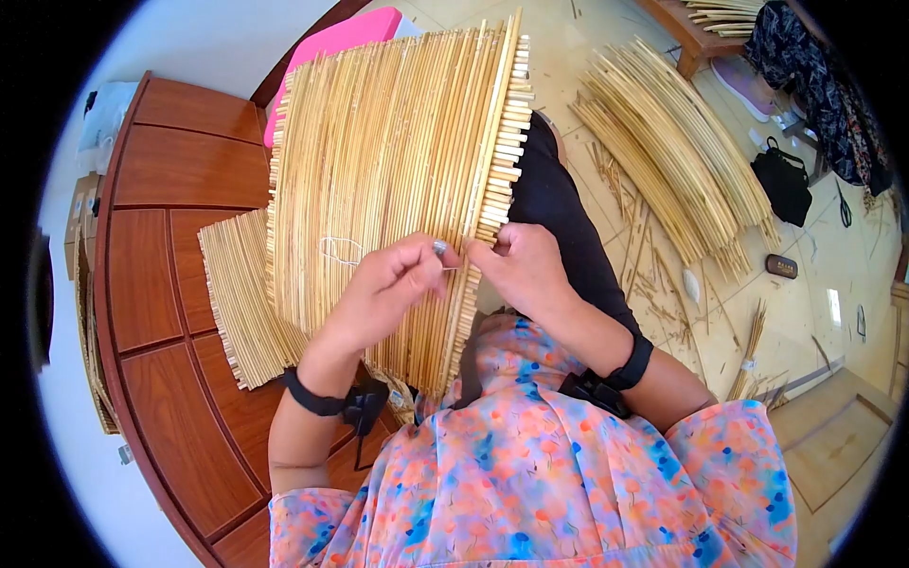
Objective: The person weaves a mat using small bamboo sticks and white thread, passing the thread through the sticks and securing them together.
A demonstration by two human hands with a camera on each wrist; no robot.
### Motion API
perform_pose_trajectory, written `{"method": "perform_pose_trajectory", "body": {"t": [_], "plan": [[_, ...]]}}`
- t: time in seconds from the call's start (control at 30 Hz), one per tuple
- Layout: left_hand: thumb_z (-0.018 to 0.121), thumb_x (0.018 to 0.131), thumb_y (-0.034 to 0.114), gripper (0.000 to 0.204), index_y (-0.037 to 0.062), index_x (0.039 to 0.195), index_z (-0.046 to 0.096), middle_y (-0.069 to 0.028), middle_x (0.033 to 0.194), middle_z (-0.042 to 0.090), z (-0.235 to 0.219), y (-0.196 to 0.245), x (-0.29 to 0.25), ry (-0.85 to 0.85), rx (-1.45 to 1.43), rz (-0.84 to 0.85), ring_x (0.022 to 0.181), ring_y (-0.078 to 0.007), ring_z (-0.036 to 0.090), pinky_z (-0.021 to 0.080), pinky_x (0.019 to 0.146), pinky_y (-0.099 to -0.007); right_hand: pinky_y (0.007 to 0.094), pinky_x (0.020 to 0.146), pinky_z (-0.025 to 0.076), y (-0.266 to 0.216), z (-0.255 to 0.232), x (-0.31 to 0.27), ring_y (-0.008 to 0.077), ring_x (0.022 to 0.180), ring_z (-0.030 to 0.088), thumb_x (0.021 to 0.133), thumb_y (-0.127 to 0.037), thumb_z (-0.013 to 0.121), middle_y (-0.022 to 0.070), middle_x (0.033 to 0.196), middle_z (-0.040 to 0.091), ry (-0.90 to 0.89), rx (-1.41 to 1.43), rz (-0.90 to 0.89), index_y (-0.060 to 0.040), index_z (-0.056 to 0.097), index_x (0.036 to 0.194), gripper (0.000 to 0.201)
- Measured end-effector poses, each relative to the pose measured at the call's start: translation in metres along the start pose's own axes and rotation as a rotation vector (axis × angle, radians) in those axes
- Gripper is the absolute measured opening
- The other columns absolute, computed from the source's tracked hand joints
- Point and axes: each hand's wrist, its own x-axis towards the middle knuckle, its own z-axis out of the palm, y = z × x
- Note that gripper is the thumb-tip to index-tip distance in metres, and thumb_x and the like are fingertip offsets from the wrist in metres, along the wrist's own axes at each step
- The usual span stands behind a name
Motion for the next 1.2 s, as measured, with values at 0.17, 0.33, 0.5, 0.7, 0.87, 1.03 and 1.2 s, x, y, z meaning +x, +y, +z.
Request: {"method": "perform_pose_trajectory", "body": {"t": [0.17,0.33,0.5,0.7,0.87,1.03,1.2], "plan": [[0.055,0.1,0.017,0.022,0.0029,0.084,0.06,-0.002,0.08,0.062,0.02,-0.004,0.018,0.09,-0.448,-0.087,0.071,-0.0089,0.055,0.047,0.067,-0.0236,0.0317,0.05,0.044,-0.015,-0.004,-0.005,0.0097,0.052,0.052,0.084,-0.028,0.07,0.0092,0.058,0.061,-0.025,-0.036,0.037,0.0045,0.068,0.077,0.033],[0.058,0.097,0.013,0.019,0.0004,0.083,0.061,-0.0003,0.07,0.058,0.026,-0.002,0.025,0.109,-0.243,0.003,0.065,-0.0064,0.051,0.044,0.059,-0.0226,0.0326,0.051,0.046,-0.016,-0.01,-0.005,0.0146,0.052,0.055,0.082,-0.028,0.072,0.0133,0.059,0.061,-0.032,-0.203,0.013,0.0049,0.064,0.072,0.035],[0.06,0.096,0.012,0.017,-0.0001,0.084,0.062,-0.0005,0.069,0.057,0.024,0.001,0.023,0.098,-0.084,0.024,0.062,-0.0059,0.049,0.043,0.057,-0.0224,0.0339,0.049,0.044,-0.01,-0.009,-0.004,0.0145,0.05,0.053,0.081,-0.028,0.074,0.0135,0.056,0.058,0.001,-0.274,-0.028,0.0051,0.059,0.067,0.039],[0.062,0.093,0.008,0.011,0.002,0.101,0.067,-0.0031,0.093,0.067,-0.027,0.015,0.015,0.309,0.125,0.041,0.075,-0.0121,0.064,0.051,0.066,-0.0236,0.0311,0.047,0.04,-0.013,-0.008,-0.005,0.0095,0.052,0.048,0.084,-0.027,0.074,0.0085,0.056,0.057,-0.033,-0.191,0.01,0.0049,0.062,0.068,0.038],[0.069,0.085,0.002,0.019,0.0024,0.103,0.067,-0.0116,0.103,0.068,-0.084,0.021,-0.037,0.562,0.896,0.146,0.081,-0.0226,0.068,0.055,0.069,-0.0289,0.0286,0.049,0.04,0.004,-0.009,-0.001,0.0057,0.056,0.047,0.086,-0.027,0.074,0.0042,0.059,0.06,-0.072,-0.11,0.031,0.0058,0.066,0.076,0.035],[0.069,0.08,0.002,0.015,0.0033,0.095,0.067,-0.0123,0.092,0.066,-0.081,-0.033,-0.069,0.385,1.17,0.219,0.077,-0.0269,0.067,0.056,0.064,-0.0324,0.0241,0.06,0.047,-0.022,-0.01,-0.007,0.0054,0.068,0.057,0.089,-0.019,0.072,0.0036,0.079,0.07,-0.082,-0.007,0.071,0.0072,0.07,0.092,0.026],[0.065,0.073,0.0,0.02,0.0039,0.092,0.065,-0.0074,0.089,0.064,-0.082,-0.052,-0.07,0.391,1.374,0.281,0.077,-0.0224,0.066,0.055,0.061,-0.0315,0.0237,0.056,0.045,-0.011,-0.012,-0.005,0.0046,0.066,0.054,0.088,-0.02,0.073,0.0023,0.075,0.068,-0.101,0.031,0.085,0.0072,0.07,0.088,0.027]]}}
